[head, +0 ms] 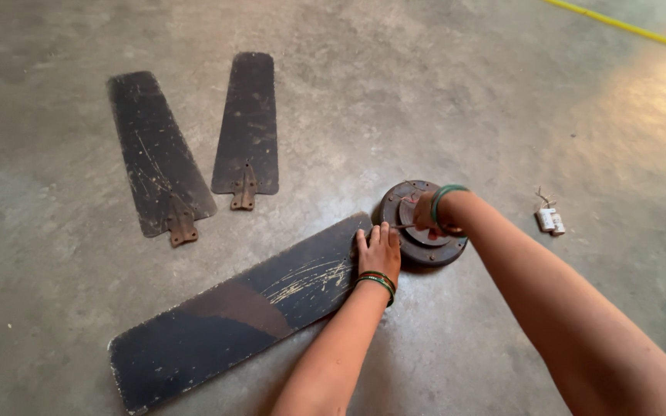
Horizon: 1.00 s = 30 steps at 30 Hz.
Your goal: The person uses a screwdriver to remove screws and detach three fan blades from the central motor housing. The blades and motor are then laid out separately on the floor.
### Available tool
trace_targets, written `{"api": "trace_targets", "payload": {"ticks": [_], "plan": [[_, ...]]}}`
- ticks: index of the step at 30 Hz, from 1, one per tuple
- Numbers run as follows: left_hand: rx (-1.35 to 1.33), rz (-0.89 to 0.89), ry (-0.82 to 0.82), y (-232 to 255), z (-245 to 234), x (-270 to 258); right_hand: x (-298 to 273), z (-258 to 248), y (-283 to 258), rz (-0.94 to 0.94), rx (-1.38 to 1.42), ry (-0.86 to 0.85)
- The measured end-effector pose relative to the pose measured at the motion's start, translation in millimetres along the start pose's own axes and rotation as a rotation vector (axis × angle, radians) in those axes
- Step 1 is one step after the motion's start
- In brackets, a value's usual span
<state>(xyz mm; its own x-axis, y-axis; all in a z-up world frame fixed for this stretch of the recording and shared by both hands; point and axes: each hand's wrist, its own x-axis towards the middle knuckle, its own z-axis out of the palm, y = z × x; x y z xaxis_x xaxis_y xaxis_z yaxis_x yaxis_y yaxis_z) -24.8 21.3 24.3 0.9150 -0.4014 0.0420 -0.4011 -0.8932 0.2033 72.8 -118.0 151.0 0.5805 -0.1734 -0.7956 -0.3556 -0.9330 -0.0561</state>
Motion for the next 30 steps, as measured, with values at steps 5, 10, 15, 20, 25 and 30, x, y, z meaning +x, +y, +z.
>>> {"api": "trace_targets", "payload": {"ticks": [5,10,15,20,25,30], "plan": [[-0.073,-0.044,-0.293,-10,-53,-3,4,-6,-12,0.077,0.02,0.002],[0.119,0.048,-0.303,-9,-41,7,-25,1,-34,-0.165,-0.712,0.153],[0.182,-0.024,-0.112,0,13,25,-58,13,-49,-0.228,-1.039,0.217],[0.143,-0.093,-0.102,8,42,33,-47,18,-47,-0.155,-0.776,0.237],[0.112,-0.081,-0.1,8,41,34,-12,2,-44,0.035,-0.462,0.122],[0.186,-0.062,-0.134,8,28,27,-12,-5,-46,0.002,-0.434,0.126]]}}
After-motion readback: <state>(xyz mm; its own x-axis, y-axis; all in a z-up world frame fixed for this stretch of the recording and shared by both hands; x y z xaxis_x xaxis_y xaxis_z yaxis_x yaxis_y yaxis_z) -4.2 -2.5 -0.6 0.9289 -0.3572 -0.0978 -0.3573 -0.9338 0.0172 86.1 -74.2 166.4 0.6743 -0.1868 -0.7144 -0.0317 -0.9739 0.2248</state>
